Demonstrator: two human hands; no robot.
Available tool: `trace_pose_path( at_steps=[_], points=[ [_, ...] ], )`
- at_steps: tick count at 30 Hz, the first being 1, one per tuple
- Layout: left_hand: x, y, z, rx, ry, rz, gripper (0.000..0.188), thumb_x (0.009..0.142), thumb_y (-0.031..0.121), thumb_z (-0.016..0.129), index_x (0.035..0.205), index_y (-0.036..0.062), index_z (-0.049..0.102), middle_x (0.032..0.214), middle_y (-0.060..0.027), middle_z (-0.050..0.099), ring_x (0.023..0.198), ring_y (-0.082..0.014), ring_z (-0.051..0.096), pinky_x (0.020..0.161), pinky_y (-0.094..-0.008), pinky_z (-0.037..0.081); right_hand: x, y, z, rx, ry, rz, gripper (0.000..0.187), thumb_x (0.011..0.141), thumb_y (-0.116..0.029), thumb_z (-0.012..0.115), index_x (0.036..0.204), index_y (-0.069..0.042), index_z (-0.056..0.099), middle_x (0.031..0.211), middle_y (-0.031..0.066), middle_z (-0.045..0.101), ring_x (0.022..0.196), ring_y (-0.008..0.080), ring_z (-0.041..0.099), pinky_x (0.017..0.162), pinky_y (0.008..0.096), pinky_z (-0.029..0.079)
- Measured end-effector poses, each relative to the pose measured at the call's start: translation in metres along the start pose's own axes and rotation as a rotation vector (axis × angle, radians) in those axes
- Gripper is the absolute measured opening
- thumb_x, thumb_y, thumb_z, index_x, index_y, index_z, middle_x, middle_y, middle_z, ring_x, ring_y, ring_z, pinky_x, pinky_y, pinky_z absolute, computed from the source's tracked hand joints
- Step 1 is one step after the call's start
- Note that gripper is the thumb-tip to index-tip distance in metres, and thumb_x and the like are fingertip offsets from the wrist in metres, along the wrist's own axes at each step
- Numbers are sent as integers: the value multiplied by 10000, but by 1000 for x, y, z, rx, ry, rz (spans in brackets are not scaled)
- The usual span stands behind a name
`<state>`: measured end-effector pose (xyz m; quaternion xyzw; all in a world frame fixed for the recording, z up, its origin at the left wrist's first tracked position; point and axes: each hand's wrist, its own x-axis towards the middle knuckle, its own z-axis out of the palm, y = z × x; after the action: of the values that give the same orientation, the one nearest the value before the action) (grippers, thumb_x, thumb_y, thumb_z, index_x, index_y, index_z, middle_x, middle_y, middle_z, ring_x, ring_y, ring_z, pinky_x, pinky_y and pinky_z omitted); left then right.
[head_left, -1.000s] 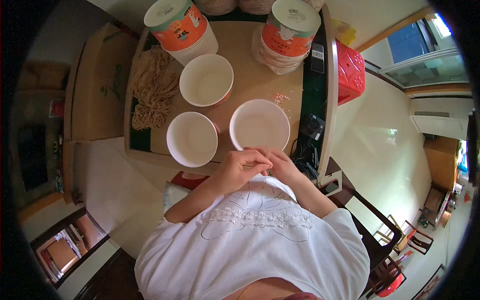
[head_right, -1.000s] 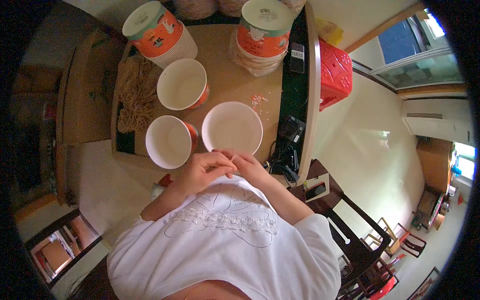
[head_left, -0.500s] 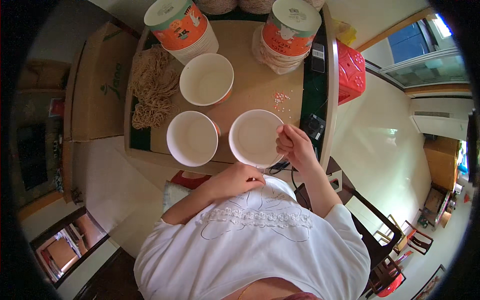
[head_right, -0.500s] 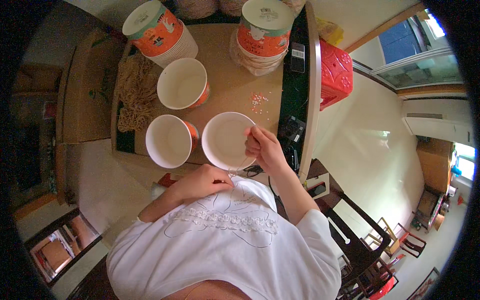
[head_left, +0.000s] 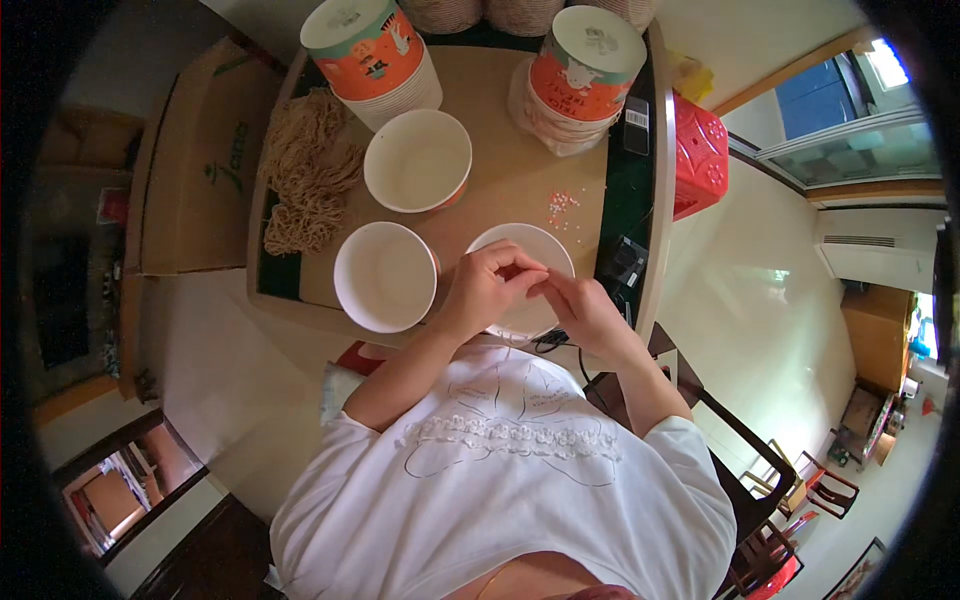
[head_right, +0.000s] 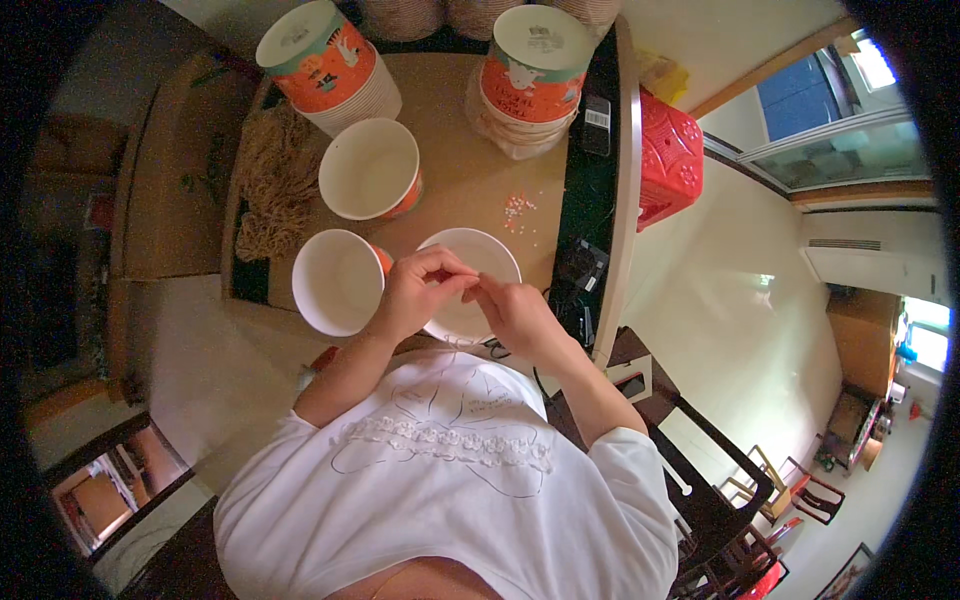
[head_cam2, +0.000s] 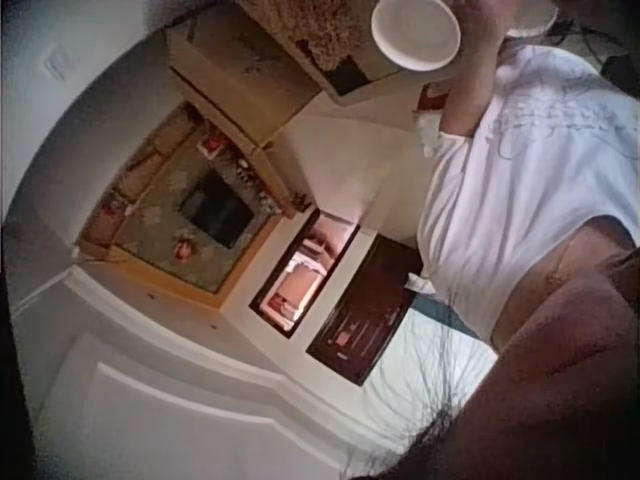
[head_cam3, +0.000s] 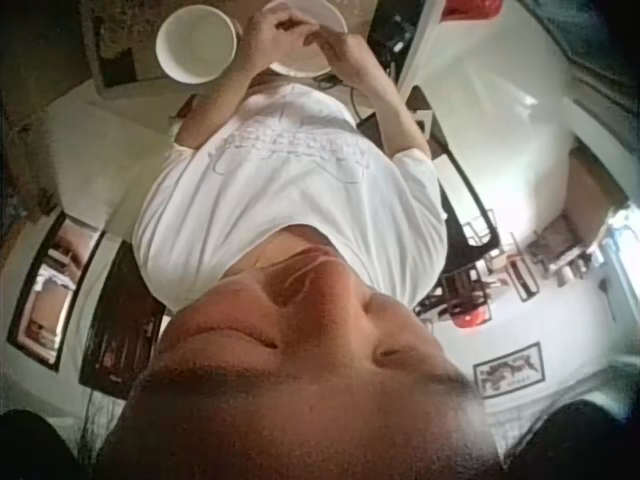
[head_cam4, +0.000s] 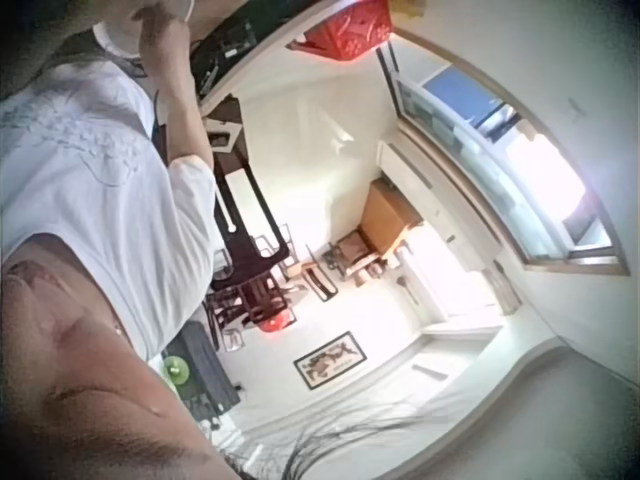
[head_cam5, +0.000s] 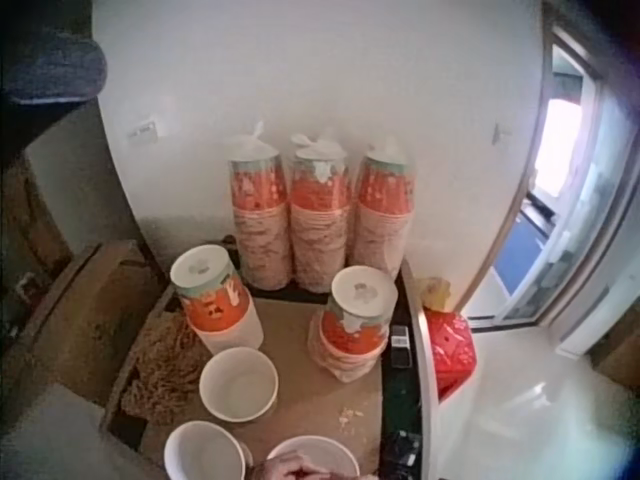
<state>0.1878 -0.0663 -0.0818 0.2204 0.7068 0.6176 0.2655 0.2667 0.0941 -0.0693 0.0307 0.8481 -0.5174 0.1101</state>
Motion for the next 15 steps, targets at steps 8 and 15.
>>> trace_pose_path(
  at_steps=[8, 15],
  points=[
    [5, -22, 10, -40, 65, -85, 118, 876, 95, 605, 812, -4, 615, 731, -16, 592, 672, -70, 538, 612, -231, 463, 5, 4, 7, 89, 284, -11, 132, 840, -50, 643, 947, -46, 566, 548, 22, 397, 495, 72, 355, 458, 239, 316],
    [8, -21, 15, 41, 90, -47, 205, 944, 157, 508, 804, 8, 525, 708, -81, 534, 631, -141, 489, 579, -291, 410, 14, 14, 19, 325, 386, -4, 51, 837, -20, 641, 863, -18, 598, 578, -46, 420, 534, 24, 327, 466, 200, 280]
  ],
)
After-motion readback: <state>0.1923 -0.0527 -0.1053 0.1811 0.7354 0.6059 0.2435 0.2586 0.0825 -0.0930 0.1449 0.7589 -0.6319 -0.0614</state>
